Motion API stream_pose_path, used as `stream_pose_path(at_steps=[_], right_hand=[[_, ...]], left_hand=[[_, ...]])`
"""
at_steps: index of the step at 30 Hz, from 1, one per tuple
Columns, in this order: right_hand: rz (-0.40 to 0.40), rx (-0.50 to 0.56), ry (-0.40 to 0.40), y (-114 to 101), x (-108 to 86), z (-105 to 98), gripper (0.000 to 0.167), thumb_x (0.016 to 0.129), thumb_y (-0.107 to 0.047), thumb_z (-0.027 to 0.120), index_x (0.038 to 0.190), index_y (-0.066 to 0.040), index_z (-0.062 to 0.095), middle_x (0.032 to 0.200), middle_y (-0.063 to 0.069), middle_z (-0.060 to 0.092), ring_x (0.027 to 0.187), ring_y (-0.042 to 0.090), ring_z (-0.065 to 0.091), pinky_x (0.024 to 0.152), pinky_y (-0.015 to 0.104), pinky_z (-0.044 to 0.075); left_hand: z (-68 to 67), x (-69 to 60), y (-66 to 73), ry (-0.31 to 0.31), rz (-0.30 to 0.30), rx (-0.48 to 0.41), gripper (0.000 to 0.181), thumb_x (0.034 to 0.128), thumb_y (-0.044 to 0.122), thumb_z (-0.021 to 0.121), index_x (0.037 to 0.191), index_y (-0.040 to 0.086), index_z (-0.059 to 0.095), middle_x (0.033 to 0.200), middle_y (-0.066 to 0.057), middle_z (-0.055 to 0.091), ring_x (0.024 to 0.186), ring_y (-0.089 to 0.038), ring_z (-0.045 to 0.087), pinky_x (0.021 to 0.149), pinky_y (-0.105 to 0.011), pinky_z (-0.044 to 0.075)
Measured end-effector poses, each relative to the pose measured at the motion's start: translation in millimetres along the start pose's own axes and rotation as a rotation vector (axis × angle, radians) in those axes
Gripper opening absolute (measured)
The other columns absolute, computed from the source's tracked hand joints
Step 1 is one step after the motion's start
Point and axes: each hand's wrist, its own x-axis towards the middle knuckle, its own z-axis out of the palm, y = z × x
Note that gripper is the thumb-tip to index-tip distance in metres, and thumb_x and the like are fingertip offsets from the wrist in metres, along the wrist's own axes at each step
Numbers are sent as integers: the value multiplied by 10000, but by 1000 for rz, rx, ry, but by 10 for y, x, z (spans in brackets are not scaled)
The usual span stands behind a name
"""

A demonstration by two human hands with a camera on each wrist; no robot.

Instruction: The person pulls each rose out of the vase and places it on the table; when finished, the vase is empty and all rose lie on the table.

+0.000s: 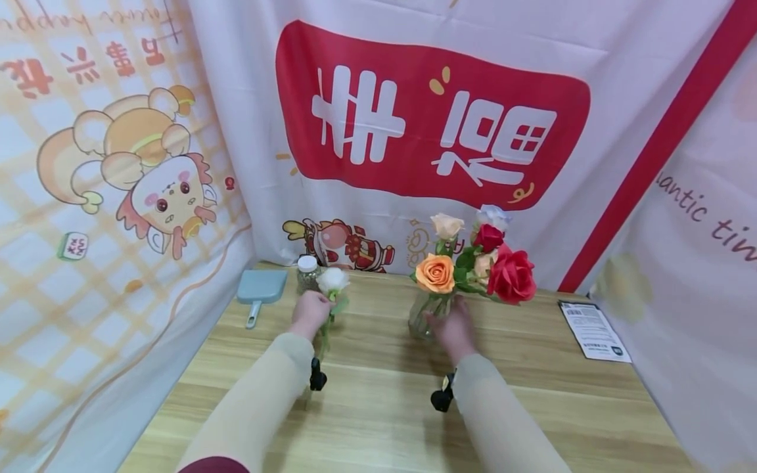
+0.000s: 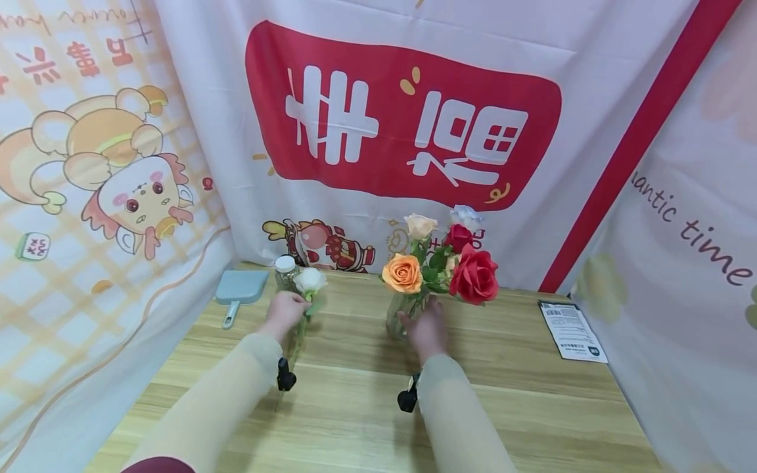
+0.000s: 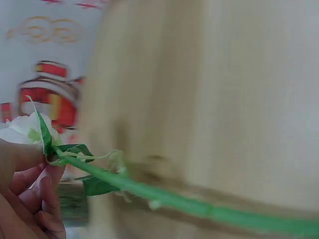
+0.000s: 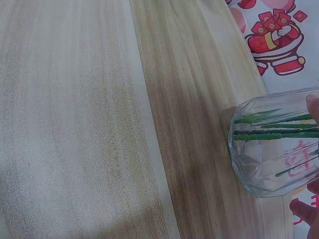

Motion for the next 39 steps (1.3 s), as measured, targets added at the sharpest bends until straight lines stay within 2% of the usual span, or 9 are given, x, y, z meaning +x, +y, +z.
stream_pose_path(at_steps=[5, 12, 16, 22, 26, 29, 32, 36, 39], right_hand=[[-4, -5, 3, -9, -3, 4, 954, 858, -387, 767, 1516, 57, 237, 1512, 275, 326, 1326, 441, 394, 1088, 507, 347], [21, 0, 2, 0, -14, 9, 959, 857, -382, 773, 1527, 36, 229, 1529, 258, 313, 1337, 434, 385, 1090, 508, 343], [14, -4, 3, 11, -12, 6, 959, 855, -385, 774, 1527, 29, 229, 1524, 257, 322, 1332, 431, 392, 1087, 507, 348], [10, -4, 11, 47, 11, -13, 941, 850, -377, 779, 1509, 44, 256, 1509, 269, 334, 1330, 443, 389, 1090, 519, 339], [-4, 3, 9, 65, 24, -22, 930, 851, -358, 780, 1503, 56, 263, 1500, 280, 341, 1338, 443, 380, 1097, 524, 325], [-35, -6, 21, 73, 29, -23, 927, 845, -344, 788, 1505, 48, 267, 1490, 271, 360, 1343, 421, 383, 1106, 504, 321], [-87, -8, 26, 67, 21, -26, 929, 839, -276, 799, 1527, 17, 248, 1492, 255, 370, 1355, 394, 381, 1116, 478, 315], [-109, 18, 26, 36, 6, -26, 954, 822, -198, 809, 1551, -27, 219, 1499, 239, 372, 1361, 375, 379, 1111, 467, 325], [-78, 27, 36, 12, 2, -20, 950, 828, -263, 809, 1553, -50, 231, 1502, 219, 383, 1364, 357, 382, 1093, 470, 352]], left_hand=[[273, -69, -242, 7, 44, 46, 162, 871, 191, 739, 791, 52, 756, 821, -48, 697, 780, -258, 633, 733, -433, 514], [376, -136, -162, 85, 27, 15, 182, 846, 197, 760, 886, 35, 686, 916, -112, 679, 857, -315, 629, 766, -455, 493], [399, -189, 143, 99, 62, -40, 261, 848, 171, 755, 1039, 41, 635, 1038, -146, 620, 935, -329, 600, 819, -461, 485], [541, -324, 842, -87, 340, -103, 198, 893, 188, 735, 1078, 122, 709, 937, -10, 663, 827, -169, 619, 739, -340, 528], [679, -457, 1261, -165, 462, -144, 367, 888, 270, 753, 1229, 161, 676, 1077, 3, 617, 886, -141, 604, 724, -302, 539], [785, -550, 1523, -158, 498, -130, 497, 867, 321, 770, 1315, 165, 623, 1162, -10, 559, 938, -163, 593, 761, -322, 541], [882, -607, 1715, -119, 521, -84, 457, 863, 284, 760, 1286, 160, 643, 1103, 4, 544, 910, -165, 584, 758, -317, 539], [935, -629, 1873, -53, 564, -82, 293, 865, 110, 710, 1157, 126, 684, 1010, 37, 557, 912, -144, 585, 807, -296, 530], [904, -630, 1945, -14, 599, -158, 267, 857, 37, 704, 1112, 114, 681, 1033, 43, 580, 977, -143, 594, 883, -310, 513]])
